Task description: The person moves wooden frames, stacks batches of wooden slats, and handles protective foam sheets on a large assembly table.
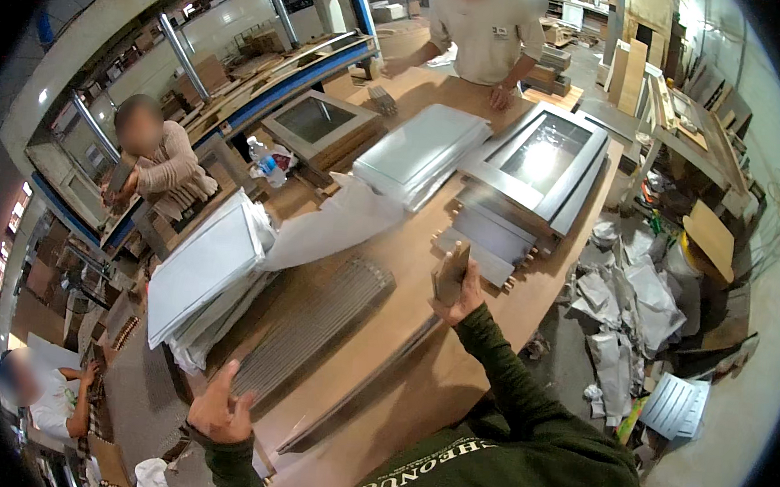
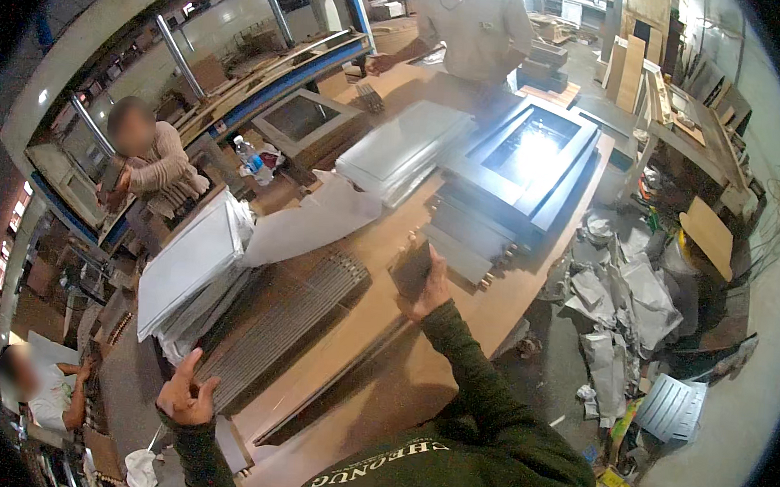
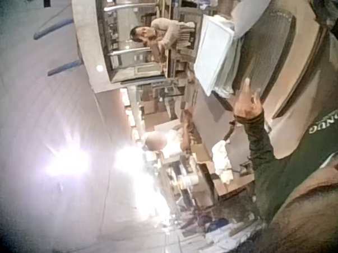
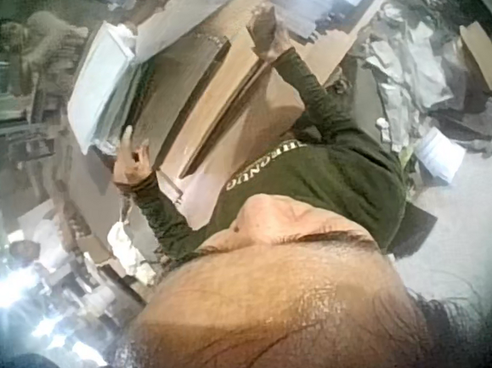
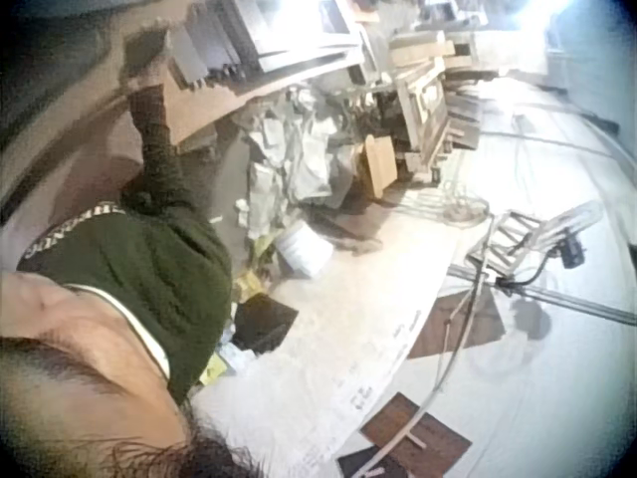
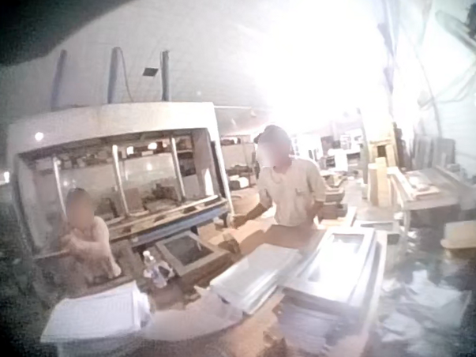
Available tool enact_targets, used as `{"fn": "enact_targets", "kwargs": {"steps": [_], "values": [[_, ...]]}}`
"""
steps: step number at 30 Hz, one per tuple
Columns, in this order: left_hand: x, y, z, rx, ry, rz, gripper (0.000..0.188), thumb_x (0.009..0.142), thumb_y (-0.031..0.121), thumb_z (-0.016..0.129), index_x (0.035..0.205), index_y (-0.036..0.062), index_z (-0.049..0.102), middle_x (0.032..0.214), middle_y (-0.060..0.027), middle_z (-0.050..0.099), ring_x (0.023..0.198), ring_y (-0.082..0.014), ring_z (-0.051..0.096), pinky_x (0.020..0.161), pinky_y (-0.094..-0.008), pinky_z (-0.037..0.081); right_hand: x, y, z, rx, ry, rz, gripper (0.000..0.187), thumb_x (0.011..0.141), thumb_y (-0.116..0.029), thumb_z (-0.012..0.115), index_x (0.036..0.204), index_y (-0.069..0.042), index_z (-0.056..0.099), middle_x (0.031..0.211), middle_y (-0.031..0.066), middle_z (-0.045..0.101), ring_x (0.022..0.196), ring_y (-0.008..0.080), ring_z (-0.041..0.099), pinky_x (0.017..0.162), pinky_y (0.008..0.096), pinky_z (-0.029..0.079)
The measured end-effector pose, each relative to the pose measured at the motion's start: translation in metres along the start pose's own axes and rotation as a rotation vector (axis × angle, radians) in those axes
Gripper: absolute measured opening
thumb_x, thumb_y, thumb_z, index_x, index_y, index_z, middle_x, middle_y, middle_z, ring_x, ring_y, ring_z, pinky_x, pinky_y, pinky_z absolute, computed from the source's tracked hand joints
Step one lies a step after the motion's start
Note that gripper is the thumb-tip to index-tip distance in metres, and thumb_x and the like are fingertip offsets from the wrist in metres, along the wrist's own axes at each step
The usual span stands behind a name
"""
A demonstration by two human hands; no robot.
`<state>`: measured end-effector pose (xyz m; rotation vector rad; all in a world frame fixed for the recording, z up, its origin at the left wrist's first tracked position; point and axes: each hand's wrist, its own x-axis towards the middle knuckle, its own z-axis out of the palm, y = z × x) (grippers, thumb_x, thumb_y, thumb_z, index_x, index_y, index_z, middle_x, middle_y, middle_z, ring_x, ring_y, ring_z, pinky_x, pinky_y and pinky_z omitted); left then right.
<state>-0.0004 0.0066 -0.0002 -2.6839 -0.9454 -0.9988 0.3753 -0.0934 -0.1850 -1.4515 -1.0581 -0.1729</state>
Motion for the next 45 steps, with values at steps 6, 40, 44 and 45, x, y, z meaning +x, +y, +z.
{"fn": "enact_targets", "kwargs": {"steps": [6, 40, 44, 45], "values": [[0.032, 0.045, 0.032, 0.038, -0.102, 0.271, 0.051, 0.062, 0.023, 0.070, 0.111, 0.0121, 0.058, 0.053, -0.0051, 0.047, 0.043, -0.0200, 0.045, 0.043, -0.0316, 0.029, 0.038, -0.052, -0.029, 0.210, -0.175, -0.034, 0.097, 0.063, -0.030, 0.078, 0.135, -0.005, 0.018, 0.108, 0.0109, 0.046, 0.093, 0.0195, 0.048, 0.082, 0.0335, 0.041], [-0.061, -0.058, -0.011, -0.096, -0.242, -0.255, 0.112, 0.046, 0.056, 0.075, 0.135, 0.0086, 0.028, 0.102, -0.0203, 0.057, 0.089, -0.0278, 0.058, 0.075, -0.0358, 0.046, 0.055, -0.016, 0.050, 0.131, 0.114, 0.224, 0.043, 0.070, -0.022, 0.069, 0.101, -0.007, 0.042, 0.089, 0.0036, 0.043, 0.081, 0.0131, 0.045, 0.076, 0.0287, 0.039], [-0.112, -0.102, -0.013, -0.653, 0.000, -0.849, 0.116, 0.058, 0.073, 0.059, 0.136, 0.0011, 0.013, 0.120, -0.0279, 0.044, 0.113, -0.0379, 0.043, 0.092, -0.0460, 0.036, 0.058, -0.009, 0.048, 0.467, 0.087, 0.362, 0.050, 0.070, -0.018, 0.070, 0.107, -0.004, 0.040, 0.096, 0.0063, 0.047, 0.085, 0.0143, 0.046, 0.075, 0.0295, 0.044], [-0.129, -0.107, 0.002, -0.831, 0.028, -0.883, 0.117, 0.058, 0.076, 0.055, 0.135, -0.0017, 0.013, 0.121, -0.0275, 0.044, 0.117, -0.0344, 0.040, 0.094, -0.0441, 0.035, 0.060, -0.005, 0.049, 0.418, 0.087, 0.308, 0.049, 0.071, -0.016, 0.070, 0.107, -0.004, 0.039, 0.097, 0.0069, 0.046, 0.085, 0.0142, 0.047, 0.073, 0.0286, 0.045]]}}
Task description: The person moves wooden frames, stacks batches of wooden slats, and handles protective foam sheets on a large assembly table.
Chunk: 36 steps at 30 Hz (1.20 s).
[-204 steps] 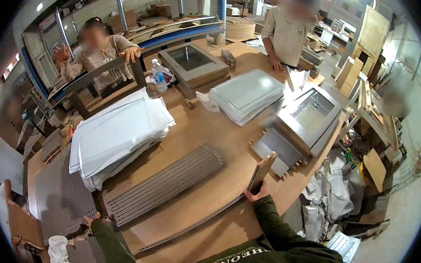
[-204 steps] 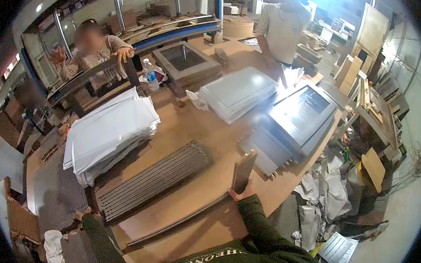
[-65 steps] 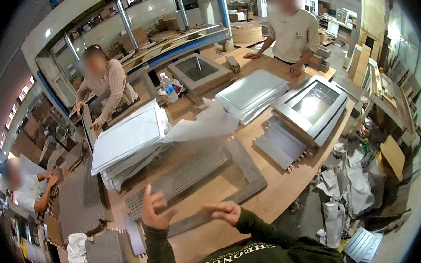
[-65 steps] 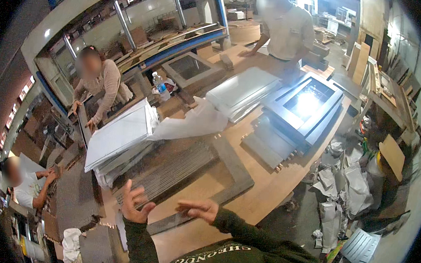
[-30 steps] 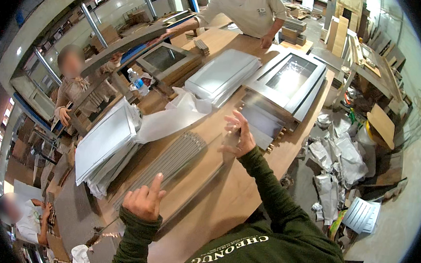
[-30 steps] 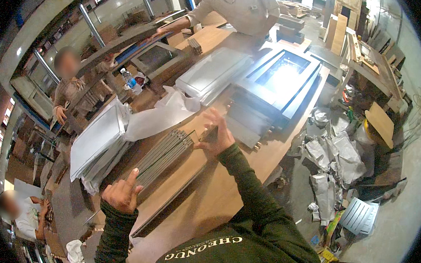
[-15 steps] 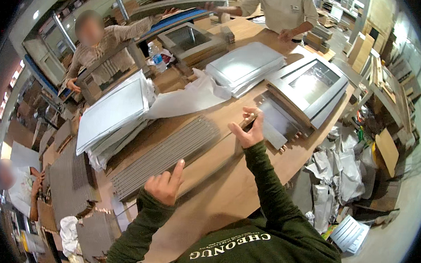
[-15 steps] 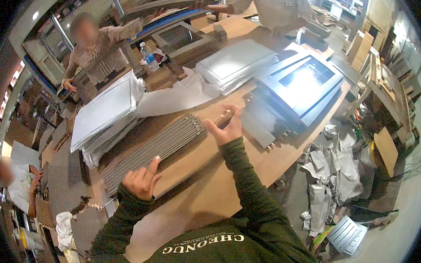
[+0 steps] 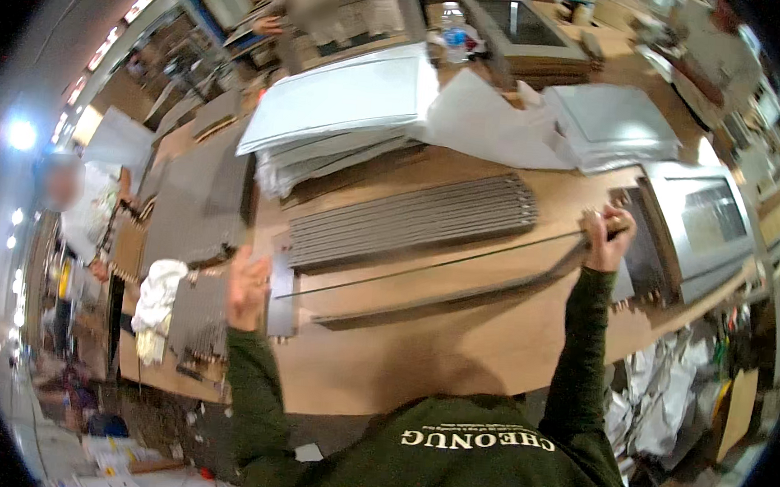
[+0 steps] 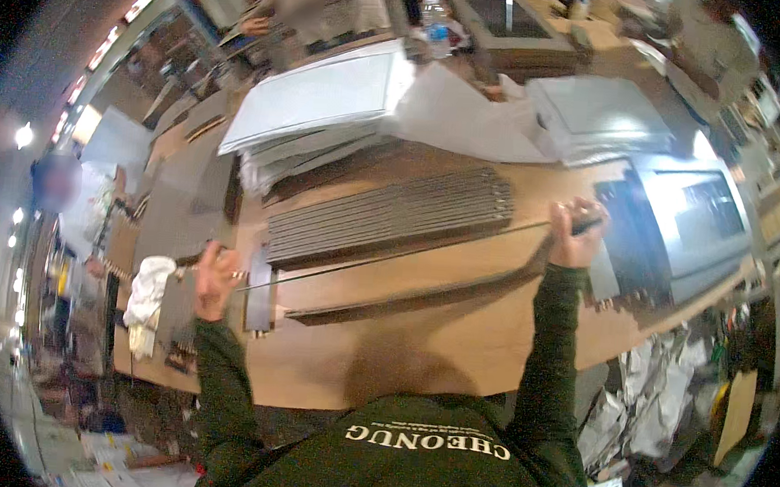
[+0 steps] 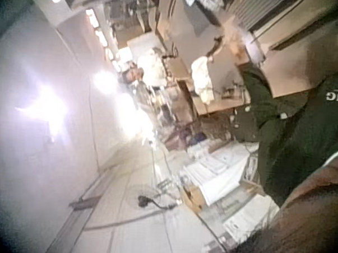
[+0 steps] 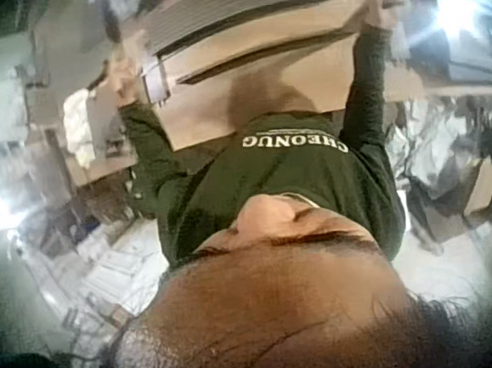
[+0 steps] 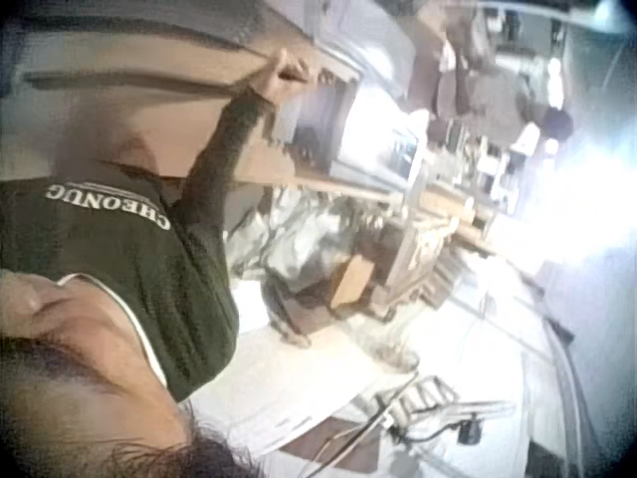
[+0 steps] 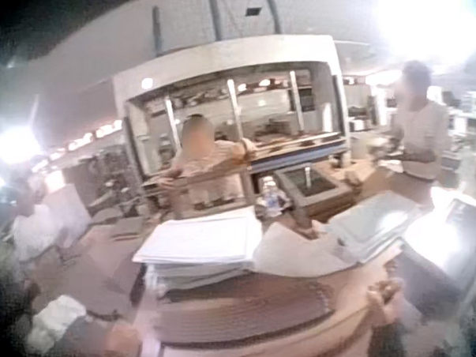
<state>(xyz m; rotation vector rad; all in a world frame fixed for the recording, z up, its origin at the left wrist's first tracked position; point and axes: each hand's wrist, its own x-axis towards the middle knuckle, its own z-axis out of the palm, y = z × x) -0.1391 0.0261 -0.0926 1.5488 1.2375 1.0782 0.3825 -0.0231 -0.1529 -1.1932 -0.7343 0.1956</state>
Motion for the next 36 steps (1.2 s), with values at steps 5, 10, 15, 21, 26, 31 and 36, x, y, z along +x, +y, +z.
{"fn": "enact_targets", "kwargs": {"steps": [5, 10, 15, 21, 26, 31, 36], "values": [[-0.015, -0.030, 0.058, -0.338, -0.155, 0.195, 0.071, 0.085, 0.056, 0.037, 0.111, -0.0089, 0.046, 0.106, -0.0226, 0.056, 0.094, -0.0283, 0.058, 0.084, -0.0363, 0.043, 0.006, 0.002, -0.005, 0.046, -0.050, 0.104, 0.050, 0.072, -0.014, 0.070, 0.109, -0.002, 0.038, 0.096, 0.0090, 0.045, 0.082, 0.0133, 0.049, 0.069, 0.0254, 0.047], [-0.006, 0.020, 0.081, -0.275, 0.187, -0.006, 0.051, 0.091, 0.042, 0.034, 0.091, -0.0040, 0.058, 0.060, -0.0078, 0.055, 0.058, -0.0185, 0.058, 0.058, -0.0288, 0.047, 0.007, 0.003, -0.004, 0.062, -0.053, 0.074, 0.049, 0.073, -0.012, 0.068, 0.111, 0.000, 0.039, 0.093, 0.0071, 0.045, 0.081, 0.0123, 0.050, 0.071, 0.0238, 0.046], [0.015, 0.028, 0.090, -0.246, 0.321, -0.039, 0.043, 0.091, 0.036, 0.038, 0.088, -0.0001, 0.060, 0.052, -0.0029, 0.047, 0.045, -0.0133, 0.049, 0.049, -0.0256, 0.041, 0.006, 0.000, 0.003, 0.080, -0.030, 0.036, 0.044, 0.076, -0.013, 0.067, 0.109, 0.001, 0.041, 0.091, 0.0037, 0.045, 0.078, 0.0092, 0.047, 0.074, 0.0226, 0.043], [0.010, 0.005, 0.081, -0.259, 0.178, 0.006, 0.056, 0.087, 0.050, 0.037, 0.110, 0.0008, 0.050, 0.061, -0.0080, 0.054, 0.056, -0.0168, 0.054, 0.053, -0.0288, 0.046, 0.014, 0.027, -0.021, -0.025, -0.088, -0.023, 0.045, 0.075, -0.006, 0.066, 0.108, -0.001, 0.037, 0.095, 0.0053, 0.044, 0.081, 0.0093, 0.048, 0.074, 0.0218, 0.045], [0.026, -0.076, -0.001, -0.844, -0.383, -0.060, 0.094, 0.072, 0.075, 0.033, 0.135, 0.0042, 0.024, 0.117, -0.0216, 0.049, 0.104, -0.0269, 0.053, 0.085, -0.0392, 0.045, 0.034, 0.027, -0.028, -0.042, -0.099, 0.046, 0.043, 0.074, -0.007, 0.069, 0.102, -0.003, 0.037, 0.087, 0.0026, 0.042, 0.077, 0.0089, 0.045, 0.071, 0.0220, 0.046], [-0.017, -0.198, -0.021, 0.997, 0.424, -0.190, 0.072, 0.072, 0.050, 0.057, 0.126, 0.0053, 0.038, 0.111, -0.0231, 0.052, 0.105, -0.0352, 0.049, 0.090, -0.0447, 0.037, 0.075, 0.066, -0.055, -0.002, -0.060, 0.009, 0.048, 0.075, -0.012, 0.069, 0.104, 0.001, 0.033, 0.089, 0.0068, 0.044, 0.082, 0.0152, 0.051, 0.074, 0.0266, 0.048], [-0.037, -0.175, 0.005, 0.976, 0.475, -0.319, 0.071, 0.065, 0.038, 0.069, 0.120, 0.0018, 0.042, 0.109, -0.0233, 0.050, 0.101, -0.0384, 0.048, 0.090, -0.0429, 0.037, 0.076, 0.056, -0.049, -0.086, -0.060, 0.088, 0.039, 0.078, -0.013, 0.066, 0.097, -0.001, 0.034, 0.087, 0.0045, 0.041, 0.082, 0.0154, 0.051, 0.082, 0.0309, 0.047]]}}
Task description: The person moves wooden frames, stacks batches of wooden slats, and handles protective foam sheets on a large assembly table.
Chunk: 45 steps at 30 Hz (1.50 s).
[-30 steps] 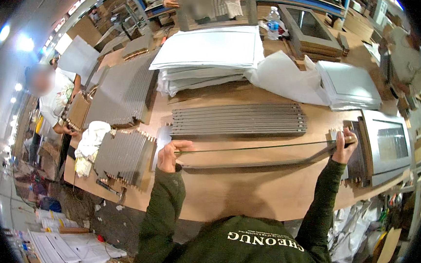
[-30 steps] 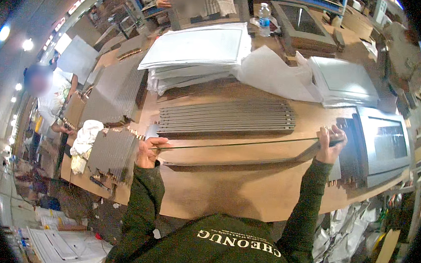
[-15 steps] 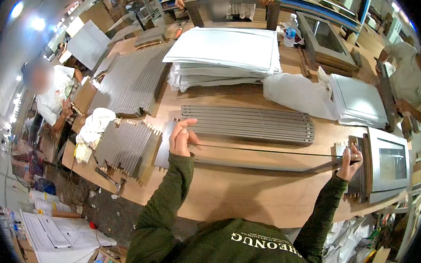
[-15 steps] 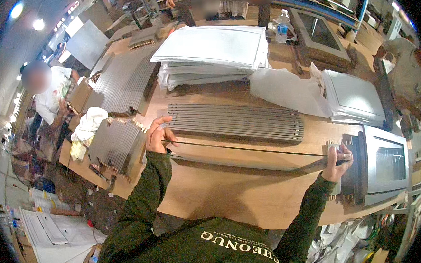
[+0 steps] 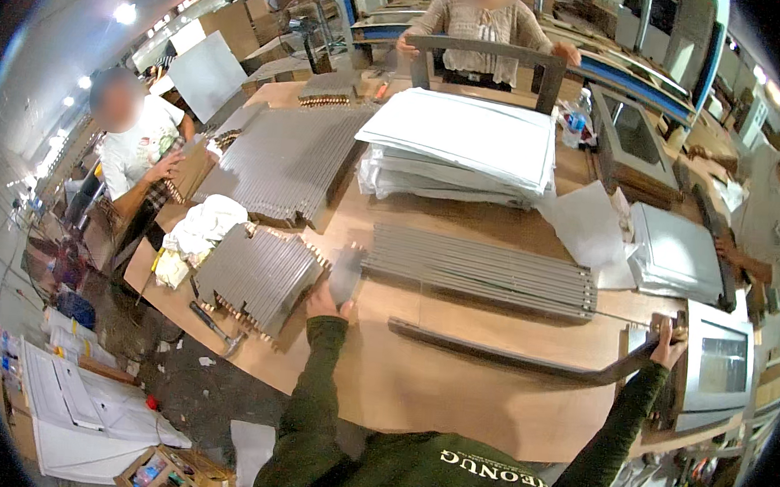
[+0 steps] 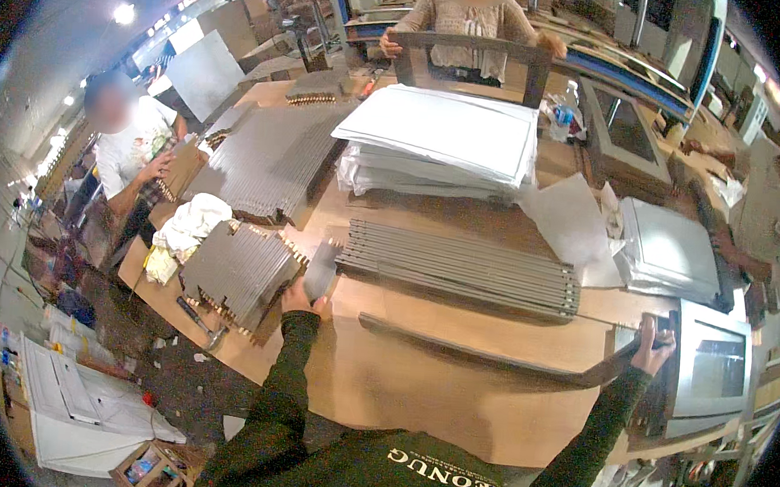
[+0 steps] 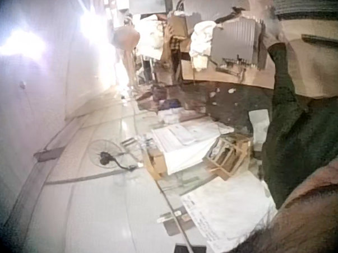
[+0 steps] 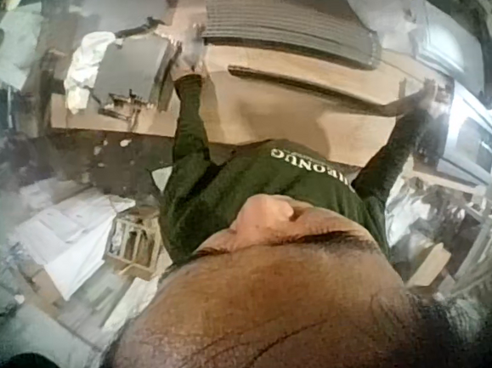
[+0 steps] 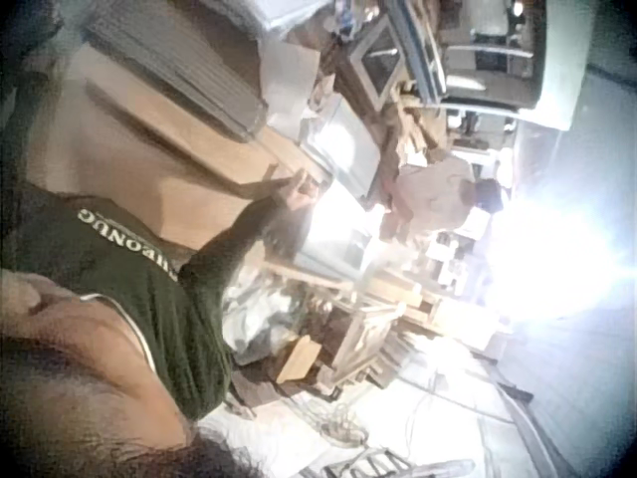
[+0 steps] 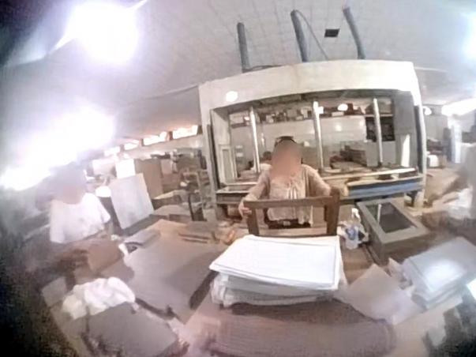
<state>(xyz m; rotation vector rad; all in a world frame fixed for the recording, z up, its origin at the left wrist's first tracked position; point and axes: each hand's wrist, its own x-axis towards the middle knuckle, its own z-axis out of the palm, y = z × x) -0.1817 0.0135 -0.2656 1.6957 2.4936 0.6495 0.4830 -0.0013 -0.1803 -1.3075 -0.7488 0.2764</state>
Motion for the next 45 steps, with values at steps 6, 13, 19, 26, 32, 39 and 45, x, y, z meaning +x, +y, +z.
{"fn": "enact_targets", "kwargs": {"steps": [6, 13, 19, 26, 32, 39, 45], "values": [[-0.034, -0.066, 0.021, -0.519, 0.410, 0.247, 0.055, 0.074, 0.016, 0.067, 0.116, -0.0035, 0.039, 0.102, -0.0102, 0.052, 0.088, -0.0180, 0.052, 0.077, -0.0304, 0.048, 0.000, 0.005, -0.003, -0.080, 0.014, -0.050, 0.045, 0.078, -0.021, 0.066, 0.104, 0.002, 0.036, 0.095, 0.0116, 0.046, 0.091, 0.0204, 0.052, 0.087, 0.0366, 0.047], [-0.038, 0.079, -0.052, -1.473, -0.021, 0.130, 0.067, 0.057, 0.004, 0.075, 0.113, 0.0005, 0.039, 0.097, -0.0097, 0.054, 0.091, -0.0198, 0.053, 0.079, -0.0337, 0.045, -0.006, -0.003, -0.002, 0.045, 0.083, 0.061, 0.067, 0.074, -0.020, 0.071, 0.120, 0.004, 0.029, 0.099, 0.0048, 0.042, 0.089, 0.0116, 0.044, 0.080, 0.0262, 0.043], [-0.019, 0.148, -0.069, -1.377, -0.109, 0.242, 0.059, 0.058, 0.011, 0.078, 0.106, -0.0003, 0.047, 0.095, -0.0103, 0.059, 0.084, -0.0194, 0.056, 0.073, -0.0329, 0.047, -0.025, -0.025, 0.004, 0.074, 0.048, 0.004, 0.056, 0.077, -0.019, 0.067, 0.113, 0.001, 0.031, 0.092, 0.0037, 0.040, 0.085, 0.0124, 0.045, 0.078, 0.0243, 0.042], [-0.006, 0.149, -0.079, -1.358, -0.188, 0.266, 0.066, 0.055, 0.020, 0.083, 0.107, 0.0005, 0.047, 0.096, -0.0088, 0.059, 0.086, -0.0181, 0.056, 0.075, -0.0314, 0.046, -0.028, -0.020, 0.001, -0.005, 0.060, -0.074, 0.043, 0.075, -0.022, 0.068, 0.099, -0.001, 0.039, 0.085, 0.0034, 0.040, 0.080, 0.0120, 0.042, 0.073, 0.0248, 0.042], [-0.010, 0.133, -0.034, -1.409, -0.298, 0.137, 0.068, 0.056, 0.018, 0.082, 0.110, 0.0004, 0.045, 0.097, -0.0095, 0.058, 0.085, -0.0186, 0.056, 0.076, -0.0313, 0.047, -0.022, -0.014, -0.009, -0.193, 0.104, -0.078, 0.049, 0.074, -0.025, 0.069, 0.103, 0.000, 0.039, 0.093, 0.0055, 0.040, 0.087, 0.0134, 0.042, 0.080, 0.0276, 0.040], [-0.024, 0.136, -0.025, -0.988, -0.190, 0.336, 0.090, 0.053, 0.031, 0.083, 0.124, 0.0009, 0.036, 0.111, -0.0112, 0.052, 0.101, -0.0224, 0.052, 0.082, -0.0344, 0.046, -0.005, 0.019, -0.024, -0.035, 0.083, -0.059, 0.051, 0.077, -0.014, 0.067, 0.113, -0.001, 0.033, 0.092, 0.0034, 0.041, 0.086, 0.0135, 0.046, 0.080, 0.0270, 0.044], [-0.037, 0.132, -0.037, -1.068, -0.222, 0.275, 0.106, 0.055, 0.039, 0.082, 0.133, 0.0011, 0.021, 0.125, -0.0142, 0.042, 0.114, -0.0233, 0.042, 0.095, -0.0342, 0.036, -0.019, -0.003, -0.013, 0.069, 0.029, -0.040, 0.037, 0.081, -0.019, 0.064, 0.104, -0.002, 0.040, 0.086, 0.0014, 0.038, 0.078, 0.0103, 0.038, 0.078, 0.0200, 0.025]]}}
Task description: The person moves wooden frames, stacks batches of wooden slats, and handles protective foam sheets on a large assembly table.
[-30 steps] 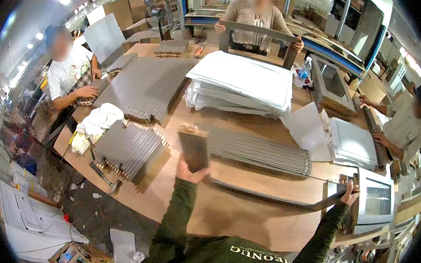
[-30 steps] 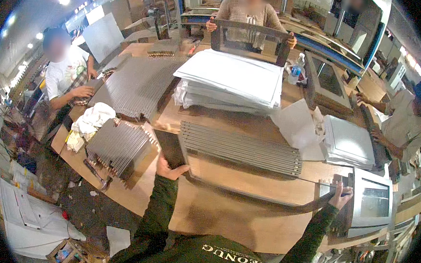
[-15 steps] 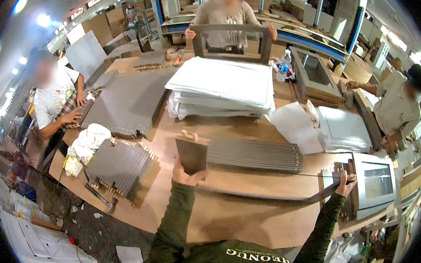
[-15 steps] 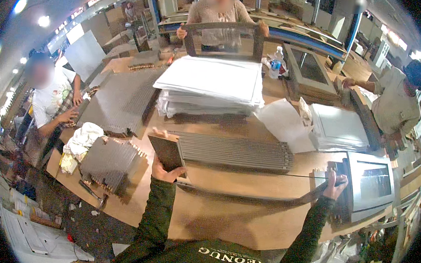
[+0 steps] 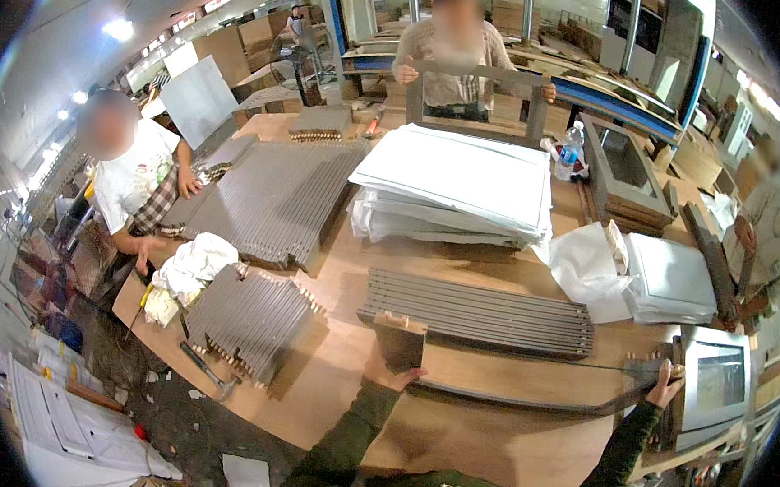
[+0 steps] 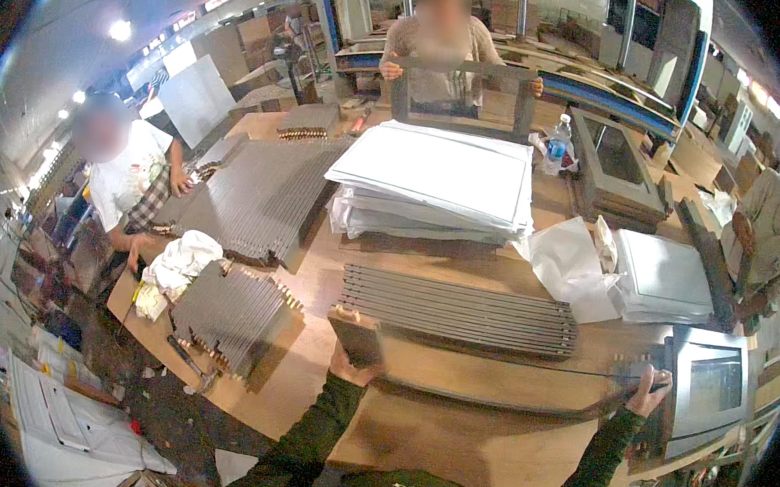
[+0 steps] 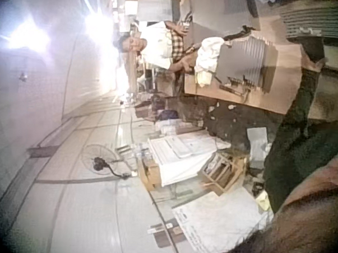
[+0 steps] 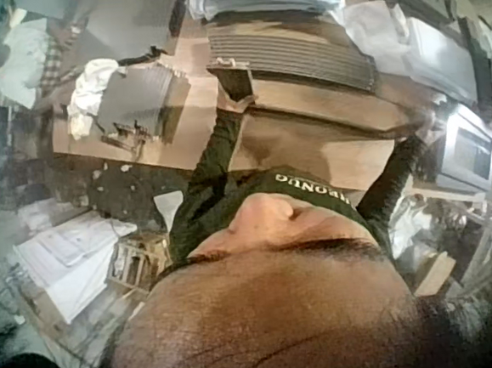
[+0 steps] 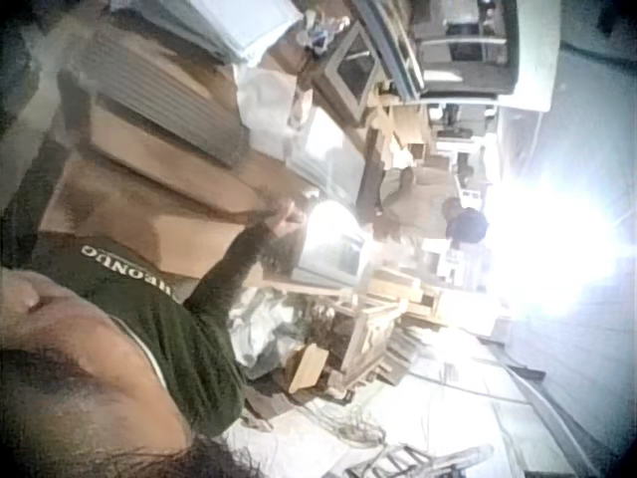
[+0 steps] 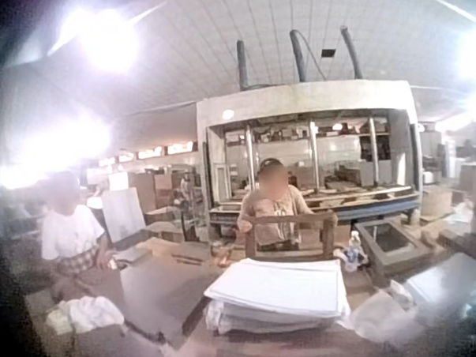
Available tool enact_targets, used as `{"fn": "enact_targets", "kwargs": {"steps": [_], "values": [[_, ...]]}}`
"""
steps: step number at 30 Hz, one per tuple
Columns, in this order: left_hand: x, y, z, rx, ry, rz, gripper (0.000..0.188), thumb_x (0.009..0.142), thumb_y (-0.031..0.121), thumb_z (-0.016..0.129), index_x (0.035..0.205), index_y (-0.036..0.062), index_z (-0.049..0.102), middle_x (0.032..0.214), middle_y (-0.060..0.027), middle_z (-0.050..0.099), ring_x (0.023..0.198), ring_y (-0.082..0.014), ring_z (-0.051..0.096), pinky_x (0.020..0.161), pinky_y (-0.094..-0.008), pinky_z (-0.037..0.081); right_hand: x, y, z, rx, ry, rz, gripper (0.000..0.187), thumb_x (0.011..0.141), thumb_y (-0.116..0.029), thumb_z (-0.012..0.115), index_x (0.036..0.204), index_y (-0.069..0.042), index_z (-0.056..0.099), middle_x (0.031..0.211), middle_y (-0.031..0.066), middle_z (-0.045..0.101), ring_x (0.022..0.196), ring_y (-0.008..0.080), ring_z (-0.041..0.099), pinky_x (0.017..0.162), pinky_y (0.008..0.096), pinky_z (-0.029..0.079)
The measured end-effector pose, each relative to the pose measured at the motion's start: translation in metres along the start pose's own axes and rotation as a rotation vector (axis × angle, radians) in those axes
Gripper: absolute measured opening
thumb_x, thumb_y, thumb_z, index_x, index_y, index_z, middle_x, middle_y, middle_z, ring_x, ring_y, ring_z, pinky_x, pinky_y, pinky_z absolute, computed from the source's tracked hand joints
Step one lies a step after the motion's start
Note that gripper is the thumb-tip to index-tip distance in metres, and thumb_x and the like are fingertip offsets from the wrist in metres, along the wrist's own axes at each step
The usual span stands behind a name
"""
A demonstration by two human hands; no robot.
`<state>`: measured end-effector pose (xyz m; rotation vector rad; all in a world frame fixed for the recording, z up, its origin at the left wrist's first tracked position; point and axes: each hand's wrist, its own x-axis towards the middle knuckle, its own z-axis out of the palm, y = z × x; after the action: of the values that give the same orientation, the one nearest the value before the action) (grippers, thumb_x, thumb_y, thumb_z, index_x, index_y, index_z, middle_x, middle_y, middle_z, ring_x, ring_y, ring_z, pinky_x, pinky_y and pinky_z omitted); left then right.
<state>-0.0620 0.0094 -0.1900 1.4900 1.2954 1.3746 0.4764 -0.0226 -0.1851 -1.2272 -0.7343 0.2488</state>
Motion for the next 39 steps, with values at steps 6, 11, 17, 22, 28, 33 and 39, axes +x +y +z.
{"fn": "enact_targets", "kwargs": {"steps": [6, 11, 17, 22, 28, 33, 39], "values": [[-0.006, -0.018, -0.002, -0.169, 0.037, 0.009, 0.106, 0.055, 0.039, 0.082, 0.133, 0.0000, 0.021, 0.121, -0.0123, 0.046, 0.108, -0.0225, 0.047, 0.088, -0.0334, 0.042, -0.002, 0.007, -0.003, 0.028, -0.027, -0.060, 0.030, 0.082, -0.019, 0.062, 0.100, -0.007, 0.040, 0.081, -0.0018, 0.038, 0.074, 0.0069, 0.036, 0.075, 0.0221, 0.036], [-0.012, -0.075, -0.005, -0.065, -0.028, -0.098, 0.083, 0.065, 0.045, 0.073, 0.125, 0.0064, 0.032, 0.119, -0.0140, 0.044, 0.096, -0.0279, 0.054, 0.082, -0.0388, 0.047, -0.005, 0.010, 0.002, 0.103, -0.040, -0.169, 0.030, 0.083, -0.018, 0.060, 0.102, -0.007, 0.040, 0.082, -0.0012, 0.038, 0.077, 0.0082, 0.038, 0.074, 0.0224, 0.035], [0.009, 0.055, -0.017, -0.274, 0.071, 0.276, 0.082, 0.054, 0.039, 0.082, 0.114, 0.0032, 0.038, 0.101, -0.0083, 0.051, 0.094, -0.0210, 0.053, 0.083, -0.0350, 0.045, -0.018, -0.026, 0.027, 0.031, -0.099, -0.123, 0.032, 0.081, -0.019, 0.061, 0.099, -0.005, 0.039, 0.080, 0.0014, 0.035, 0.078, 0.0141, 0.038, 0.085, 0.0237, 0.027], [0.022, 0.046, 0.018, 0.244, 0.351, 0.433, 0.073, 0.054, 0.042, 0.082, 0.105, 0.0082, 0.042, 0.087, -0.0055, 0.052, 0.073, -0.0182, 0.057, 0.060, -0.0316, 0.048, -0.075, -0.147, 0.126, -0.273, 0.253, -0.637, 0.054, 0.080, -0.017, 0.055, 0.125, 0.002, 0.032, 0.114, 0.0142, 0.041, 0.108, 0.0283, 0.039, 0.098, 0.0388, 0.030], [0.018, 0.035, 0.043, 0.091, 0.376, 0.510, 0.064, 0.056, 0.045, 0.080, 0.095, 0.0085, 0.045, 0.080, -0.0044, 0.059, 0.069, -0.0185, 0.059, 0.061, -0.0313, 0.048, -0.173, -0.260, 0.263, 0.074, -0.883, -0.804, 0.053, 0.066, -0.028, 0.070, 0.107, 0.000, 0.051, 0.113, 0.0198, 0.050, 0.105, 0.0342, 0.048, 0.088, 0.0462, 0.038], [0.026, 0.019, 0.008, 0.040, 0.370, 0.343, 0.063, 0.057, 0.046, 0.079, 0.095, 0.0077, 0.045, 0.082, -0.0050, 0.058, 0.070, -0.0182, 0.058, 0.062, -0.0310, 0.047, -0.257, -0.232, 0.371, -0.080, -1.246, -1.085, 0.047, 0.069, -0.034, 0.065, 0.106, -0.008, 0.055, 0.113, 0.0128, 0.050, 0.107, 0.0284, 0.046, 0.092, 0.0529, 0.031], [0.045, 0.014, -0.002, 0.052, 0.316, 0.291, 0.063, 0.058, 0.046, 0.078, 0.094, 0.0068, 0.046, 0.084, -0.0057, 0.057, 0.072, -0.0178, 0.057, 0.063, -0.0305, 0.046, -0.297, -0.168, 0.437, -0.993, -2.180, -0.616, 0.046, 0.072, -0.025, 0.064, 0.112, -0.007, 0.054, 0.110, 0.0143, 0.053, 0.103, 0.0302, 0.047, 0.083, 0.0553, 0.035]]}}
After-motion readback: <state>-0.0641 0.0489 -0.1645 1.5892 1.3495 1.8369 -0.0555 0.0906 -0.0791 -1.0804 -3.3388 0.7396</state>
